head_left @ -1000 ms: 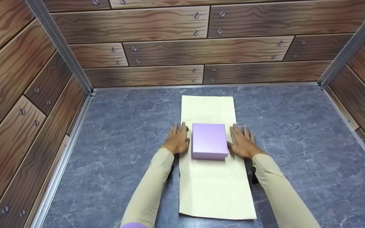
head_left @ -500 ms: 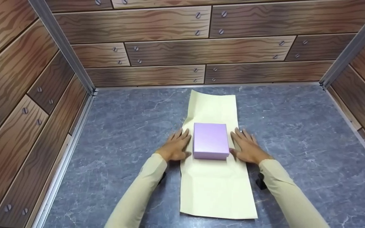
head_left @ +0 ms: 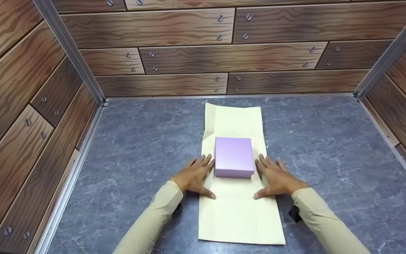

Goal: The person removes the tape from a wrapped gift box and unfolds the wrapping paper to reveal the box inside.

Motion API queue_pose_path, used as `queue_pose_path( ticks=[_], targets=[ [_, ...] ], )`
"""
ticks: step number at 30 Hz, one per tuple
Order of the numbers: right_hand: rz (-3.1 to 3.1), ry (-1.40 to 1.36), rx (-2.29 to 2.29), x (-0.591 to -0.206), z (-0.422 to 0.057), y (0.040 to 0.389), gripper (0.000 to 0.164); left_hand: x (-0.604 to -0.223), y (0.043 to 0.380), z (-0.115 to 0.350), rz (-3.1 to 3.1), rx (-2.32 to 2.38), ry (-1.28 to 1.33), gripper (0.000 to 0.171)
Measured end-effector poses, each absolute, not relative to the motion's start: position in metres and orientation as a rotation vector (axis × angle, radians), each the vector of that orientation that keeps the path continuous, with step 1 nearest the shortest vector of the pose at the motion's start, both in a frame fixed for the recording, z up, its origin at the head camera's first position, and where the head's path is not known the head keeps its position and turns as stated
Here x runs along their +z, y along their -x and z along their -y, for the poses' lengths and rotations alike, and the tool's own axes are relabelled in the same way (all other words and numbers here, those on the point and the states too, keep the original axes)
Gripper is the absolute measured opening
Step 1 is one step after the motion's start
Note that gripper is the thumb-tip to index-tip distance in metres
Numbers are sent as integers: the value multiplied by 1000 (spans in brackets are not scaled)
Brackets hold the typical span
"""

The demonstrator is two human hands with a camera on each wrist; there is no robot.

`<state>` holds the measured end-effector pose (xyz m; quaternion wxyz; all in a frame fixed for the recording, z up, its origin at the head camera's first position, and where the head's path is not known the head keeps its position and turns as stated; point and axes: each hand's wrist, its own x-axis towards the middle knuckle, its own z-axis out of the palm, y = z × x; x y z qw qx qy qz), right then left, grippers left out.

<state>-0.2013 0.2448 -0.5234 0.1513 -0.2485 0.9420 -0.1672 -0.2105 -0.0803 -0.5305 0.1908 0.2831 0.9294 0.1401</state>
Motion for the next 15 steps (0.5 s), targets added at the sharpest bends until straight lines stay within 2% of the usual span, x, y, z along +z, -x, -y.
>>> queue_pose_path(
  ticks=[15],
  targets=[
    [-2653,697,-469,-522,-243,215,131,-528,206,73,-2633,338,-716,127]
  ],
)
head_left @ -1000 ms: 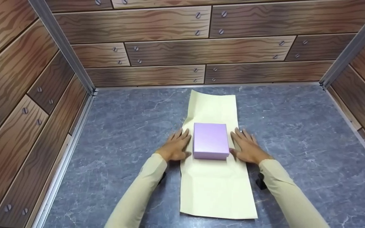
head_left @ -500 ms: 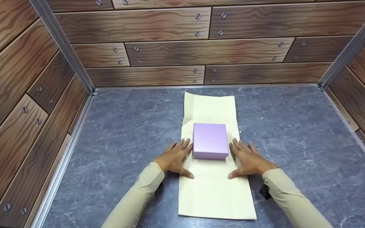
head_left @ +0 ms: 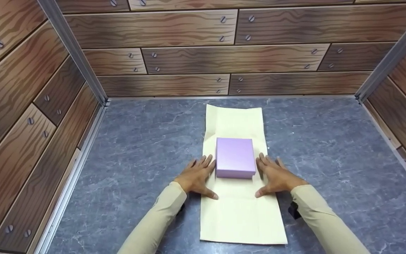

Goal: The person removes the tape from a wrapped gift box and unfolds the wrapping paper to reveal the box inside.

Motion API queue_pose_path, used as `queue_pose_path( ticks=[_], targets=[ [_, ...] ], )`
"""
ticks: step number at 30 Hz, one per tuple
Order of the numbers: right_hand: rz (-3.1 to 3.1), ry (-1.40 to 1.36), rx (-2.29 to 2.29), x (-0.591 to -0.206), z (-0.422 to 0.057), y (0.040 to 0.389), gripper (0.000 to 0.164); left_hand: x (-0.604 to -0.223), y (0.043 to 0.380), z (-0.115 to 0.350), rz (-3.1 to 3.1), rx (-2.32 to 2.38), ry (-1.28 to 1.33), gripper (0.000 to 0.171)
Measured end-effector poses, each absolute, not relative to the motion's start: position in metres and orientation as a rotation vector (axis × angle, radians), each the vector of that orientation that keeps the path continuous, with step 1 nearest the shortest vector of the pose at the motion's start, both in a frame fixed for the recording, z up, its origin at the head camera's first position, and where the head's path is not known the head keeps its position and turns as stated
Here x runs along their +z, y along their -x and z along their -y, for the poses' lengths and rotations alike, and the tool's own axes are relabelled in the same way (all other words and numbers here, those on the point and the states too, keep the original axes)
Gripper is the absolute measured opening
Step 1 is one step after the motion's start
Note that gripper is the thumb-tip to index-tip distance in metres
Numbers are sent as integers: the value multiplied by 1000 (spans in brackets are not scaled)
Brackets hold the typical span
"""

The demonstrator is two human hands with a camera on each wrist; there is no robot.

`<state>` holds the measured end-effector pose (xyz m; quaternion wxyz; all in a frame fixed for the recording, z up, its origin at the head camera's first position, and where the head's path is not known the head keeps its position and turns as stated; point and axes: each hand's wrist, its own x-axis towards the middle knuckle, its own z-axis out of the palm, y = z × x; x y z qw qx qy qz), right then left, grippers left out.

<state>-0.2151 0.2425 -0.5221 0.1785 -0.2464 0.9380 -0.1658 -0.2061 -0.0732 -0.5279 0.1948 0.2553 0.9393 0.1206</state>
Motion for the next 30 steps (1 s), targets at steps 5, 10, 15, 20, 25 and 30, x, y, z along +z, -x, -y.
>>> queue_pose_path(
  ticks=[5,10,15,20,25,30],
  targets=[
    [-2636,688,-483,-522,-242,219,131,-528,204,71,-2627,342,-691,128],
    [-2629,692,-501,-520,-241,222,130,-528,203,71,-2630,353,-668,128],
    [-2623,701,-511,-520,-241,224,132,-528,204,71,-2631,345,-661,129],
    [-2619,691,-529,-522,-243,224,133,-527,206,70,-2621,346,-669,131],
    [-2621,693,-541,-523,-243,220,133,-527,206,73,-2593,331,-699,135],
    [-2629,685,-538,-522,-241,217,136,-527,206,76,-2587,339,-716,137]
  ],
)
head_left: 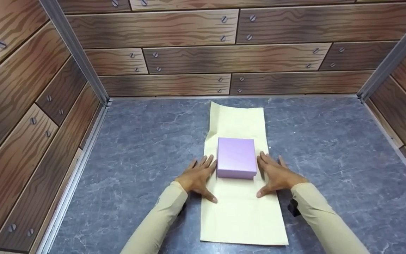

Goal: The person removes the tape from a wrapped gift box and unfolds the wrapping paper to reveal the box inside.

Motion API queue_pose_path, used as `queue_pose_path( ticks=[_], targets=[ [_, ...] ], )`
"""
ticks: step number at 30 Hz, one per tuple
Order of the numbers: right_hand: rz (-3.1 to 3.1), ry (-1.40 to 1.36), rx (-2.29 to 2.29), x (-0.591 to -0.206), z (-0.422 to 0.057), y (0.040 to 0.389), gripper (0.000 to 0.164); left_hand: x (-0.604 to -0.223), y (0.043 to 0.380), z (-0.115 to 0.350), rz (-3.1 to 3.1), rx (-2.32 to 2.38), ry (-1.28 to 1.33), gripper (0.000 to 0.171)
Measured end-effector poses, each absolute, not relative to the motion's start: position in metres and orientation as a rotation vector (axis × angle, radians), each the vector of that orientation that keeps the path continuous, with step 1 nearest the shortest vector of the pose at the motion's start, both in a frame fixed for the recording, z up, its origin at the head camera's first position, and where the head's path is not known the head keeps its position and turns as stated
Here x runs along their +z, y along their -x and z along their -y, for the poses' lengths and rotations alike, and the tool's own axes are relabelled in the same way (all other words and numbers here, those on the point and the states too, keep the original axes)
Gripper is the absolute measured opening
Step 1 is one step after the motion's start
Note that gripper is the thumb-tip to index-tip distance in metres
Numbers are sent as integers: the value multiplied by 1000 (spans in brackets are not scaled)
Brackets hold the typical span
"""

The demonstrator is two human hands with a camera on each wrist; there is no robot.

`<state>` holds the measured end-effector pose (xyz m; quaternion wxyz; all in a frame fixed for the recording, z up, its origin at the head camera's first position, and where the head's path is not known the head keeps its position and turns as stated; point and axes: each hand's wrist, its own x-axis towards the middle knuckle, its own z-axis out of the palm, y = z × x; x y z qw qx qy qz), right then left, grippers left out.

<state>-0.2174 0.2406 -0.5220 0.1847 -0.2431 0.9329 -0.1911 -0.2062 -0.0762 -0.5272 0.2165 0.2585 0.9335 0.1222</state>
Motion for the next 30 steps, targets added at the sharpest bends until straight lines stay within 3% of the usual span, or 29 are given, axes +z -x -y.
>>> queue_pose_path(
  ticks=[23,27,30],
  targets=[
    [-2651,671,-542,-527,-238,218,137,-531,212,78,-2618,363,-666,146],
    [-2648,690,-560,-522,-237,217,131,-527,210,77,-2627,406,-675,132],
    [-2663,715,-600,-514,-238,216,117,-519,206,78,-2658,493,-667,106]
  ],
)
